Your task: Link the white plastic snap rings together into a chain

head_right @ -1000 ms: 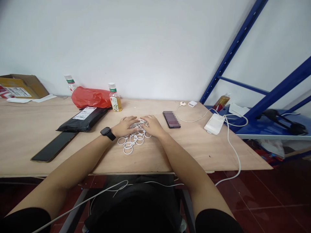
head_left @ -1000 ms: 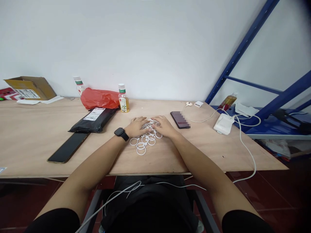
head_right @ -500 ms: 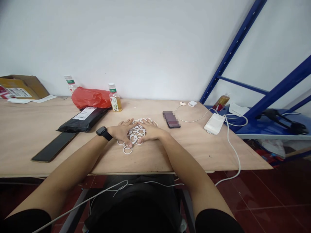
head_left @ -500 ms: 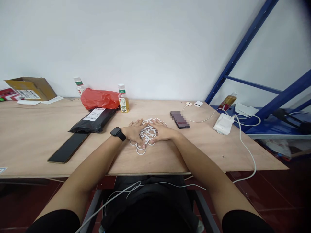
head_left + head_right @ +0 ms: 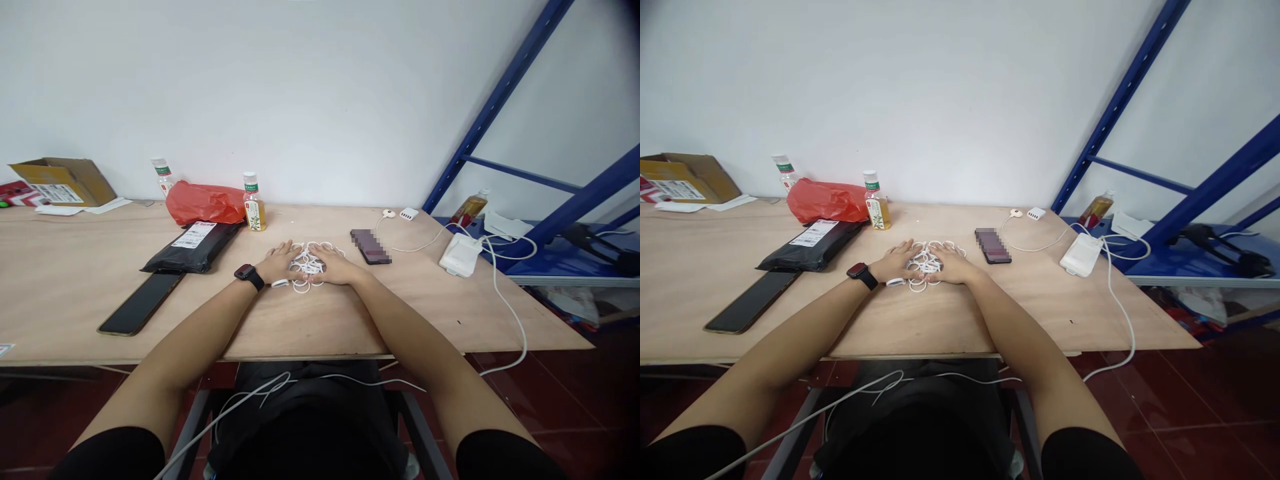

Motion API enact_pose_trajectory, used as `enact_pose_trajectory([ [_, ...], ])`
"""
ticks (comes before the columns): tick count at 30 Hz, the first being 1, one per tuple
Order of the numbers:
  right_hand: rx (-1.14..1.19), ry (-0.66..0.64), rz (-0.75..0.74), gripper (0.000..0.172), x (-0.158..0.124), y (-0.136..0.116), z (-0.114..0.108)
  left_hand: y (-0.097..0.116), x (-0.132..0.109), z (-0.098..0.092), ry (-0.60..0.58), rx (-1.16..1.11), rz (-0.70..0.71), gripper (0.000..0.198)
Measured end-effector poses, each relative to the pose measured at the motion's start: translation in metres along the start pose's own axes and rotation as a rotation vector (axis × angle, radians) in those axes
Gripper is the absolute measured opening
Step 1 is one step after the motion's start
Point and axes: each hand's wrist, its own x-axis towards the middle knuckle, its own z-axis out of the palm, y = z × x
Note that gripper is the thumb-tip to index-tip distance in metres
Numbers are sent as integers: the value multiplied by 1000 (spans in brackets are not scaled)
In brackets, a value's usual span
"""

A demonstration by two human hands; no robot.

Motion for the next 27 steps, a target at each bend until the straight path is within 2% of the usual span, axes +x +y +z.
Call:
enact_pose_trajectory([
  [6,-7,78,26,94,7,9,3,1,7,7,184,26,-41,81],
  [9,-7,115,39,89,9,11,5,3,8,4,204,13,-48,76],
  [13,-6,112,53,90,6,8,1,3,2,-9,81,1,29,82],
  [19,-4,51,94,101,-2,2,-10,2,-7,-18,-202,57,91,124],
  [23,-25,-45,105,116,-3,4,-11,2,-6,-14,-204,62,66,127],
  [27,-46,-44,94,120,-1,3,-7,-1,-2,-9,-160,60,55,119],
])
